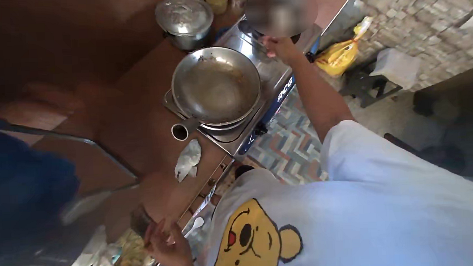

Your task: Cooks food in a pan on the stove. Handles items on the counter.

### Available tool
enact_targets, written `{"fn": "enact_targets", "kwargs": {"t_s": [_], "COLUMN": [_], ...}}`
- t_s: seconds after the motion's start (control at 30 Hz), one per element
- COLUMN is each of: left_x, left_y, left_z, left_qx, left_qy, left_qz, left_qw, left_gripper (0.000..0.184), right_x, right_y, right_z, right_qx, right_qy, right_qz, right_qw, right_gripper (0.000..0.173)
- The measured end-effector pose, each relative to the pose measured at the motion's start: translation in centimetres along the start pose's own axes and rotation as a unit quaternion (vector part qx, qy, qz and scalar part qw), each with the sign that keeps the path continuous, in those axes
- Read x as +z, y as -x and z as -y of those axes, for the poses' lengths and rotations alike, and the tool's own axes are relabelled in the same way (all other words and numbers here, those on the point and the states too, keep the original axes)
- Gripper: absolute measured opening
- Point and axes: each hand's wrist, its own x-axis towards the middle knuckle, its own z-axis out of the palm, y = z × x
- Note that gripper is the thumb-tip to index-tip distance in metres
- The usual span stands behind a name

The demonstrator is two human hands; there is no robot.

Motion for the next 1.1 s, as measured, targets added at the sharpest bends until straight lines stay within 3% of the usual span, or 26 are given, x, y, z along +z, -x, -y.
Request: {"fn": "enact_targets", "kwargs": {"t_s": [0.1,0.27,0.4,0.47,0.53,0.67,0.73,0.87,1.0,1.1], "left_x": [0.4,1.1,1.3,1.4,1.6,1.7,1.9,1.9,0.8,0.0], "left_y": [0.7,0.6,0.2,0.1,0.1,0.3,0.4,0.8,1.6,2.2], "left_z": [0.3,-0.5,-0.7,-0.8,-0.6,-0.9,-1.3,-1.0,-0.1,1.0], "left_qx": [-0.026,-0.017,-0.009,-0.014,-0.01,-0.011,-0.019,-0.016,-0.035,-0.038], "left_qy": [-0.003,-0.011,0.004,0.007,0.002,-0.018,-0.008,0.0,0.014,0.017], "left_qz": [0.005,0.005,-0.002,-0.003,-0.003,0.015,0.02,0.013,-0.009,-0.018], "left_qw": [1.0,1.0,1.0,1.0,1.0,1.0,1.0,1.0,0.999,0.999], "left_gripper": [0.045,0.046,0.045,0.043,0.043,0.043,0.043,0.042,0.042,0.039], "right_x": [2.3,4.3,3.3,1.8,0.5,3.4,6.1,10.5,7.6,5.5], "right_y": [1.1,2.1,2.3,2.5,2.7,3.2,2.5,1.5,3.7,2.8], "right_z": [-3.4,-4.8,-5.1,-3.3,0.7,8.6,9.8,9.2,10.4,10.4], "right_qx": [0.012,0.013,0.012,-0.014,-0.055,-0.037,-0.02,-0.101,-0.08,-0.028], "right_qy": [-0.096,-0.115,-0.111,-0.026,0.138,0.397,0.418,0.359,0.421,0.483], "right_qz": [0.044,0.113,0.097,0.068,0.067,0.143,0.167,0.234,0.326,0.244], "right_qw": [0.994,0.987,0.989,0.997,0.987,0.906,0.893,0.898,0.843,0.841], "right_gripper": [0.026,0.02,0.024,0.028,0.028,0.027,0.028,0.026,0.022,0.023]}}
